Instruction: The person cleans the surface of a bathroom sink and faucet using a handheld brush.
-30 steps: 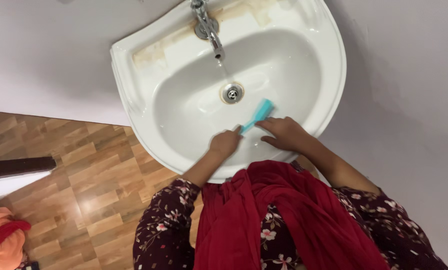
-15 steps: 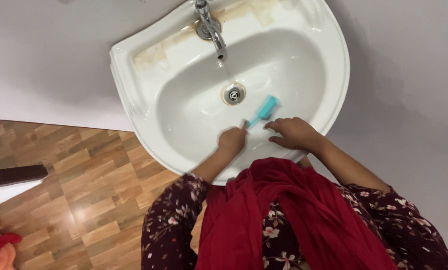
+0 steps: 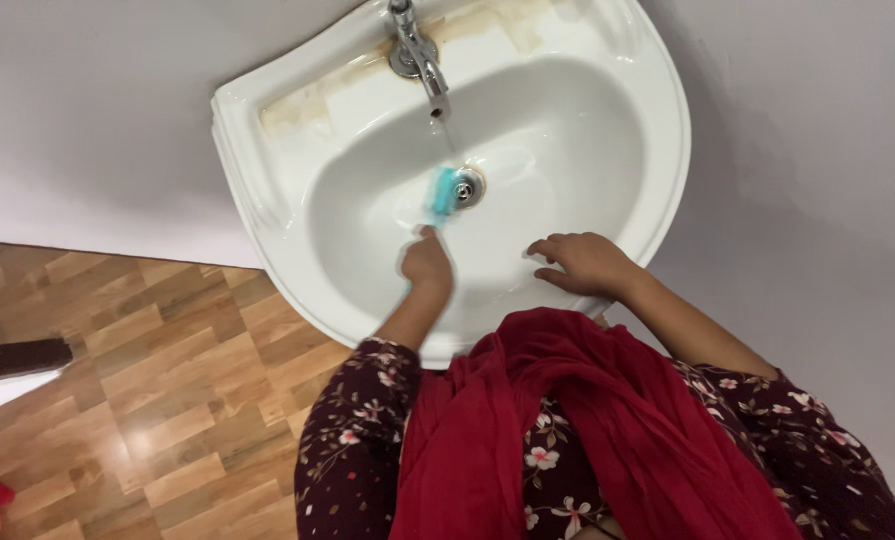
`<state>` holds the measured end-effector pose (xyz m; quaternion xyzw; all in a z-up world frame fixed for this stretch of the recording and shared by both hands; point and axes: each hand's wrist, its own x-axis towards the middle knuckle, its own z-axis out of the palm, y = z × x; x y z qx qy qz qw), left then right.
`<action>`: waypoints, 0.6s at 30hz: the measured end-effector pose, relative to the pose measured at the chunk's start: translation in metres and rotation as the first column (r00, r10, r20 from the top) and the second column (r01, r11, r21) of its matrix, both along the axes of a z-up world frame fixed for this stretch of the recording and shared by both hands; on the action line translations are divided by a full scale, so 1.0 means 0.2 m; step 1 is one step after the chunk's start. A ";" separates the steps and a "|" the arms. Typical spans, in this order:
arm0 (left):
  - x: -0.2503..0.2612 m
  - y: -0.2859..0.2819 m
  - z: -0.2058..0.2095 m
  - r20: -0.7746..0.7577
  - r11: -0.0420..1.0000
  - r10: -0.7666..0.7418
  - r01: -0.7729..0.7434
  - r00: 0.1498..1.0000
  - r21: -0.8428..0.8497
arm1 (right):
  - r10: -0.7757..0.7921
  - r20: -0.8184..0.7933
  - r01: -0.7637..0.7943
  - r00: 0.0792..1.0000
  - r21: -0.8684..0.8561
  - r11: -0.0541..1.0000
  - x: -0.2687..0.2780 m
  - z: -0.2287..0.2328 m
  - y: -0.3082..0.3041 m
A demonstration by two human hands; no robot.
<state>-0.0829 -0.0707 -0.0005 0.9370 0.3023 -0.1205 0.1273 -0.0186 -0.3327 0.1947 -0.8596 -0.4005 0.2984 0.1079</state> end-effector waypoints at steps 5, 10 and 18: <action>-0.10 0.21 0.05 -0.013 0.973 -0.203 0.200 0.979 -0.114 | -0.038 -0.019 0.038 0.999 0.013 0.999 0.01 0.01 0.01; -0.02 -0.36 -0.09 0.174 0.790 -0.570 0.594 0.803 -0.156 | 0.061 0.023 -0.060 0.998 -0.051 0.997 0.04 -0.05 0.02; 0.15 0.14 -0.05 -0.170 0.968 -0.064 0.102 0.983 0.227 | -0.032 -0.028 0.031 0.999 -0.055 0.998 0.04 -0.01 0.03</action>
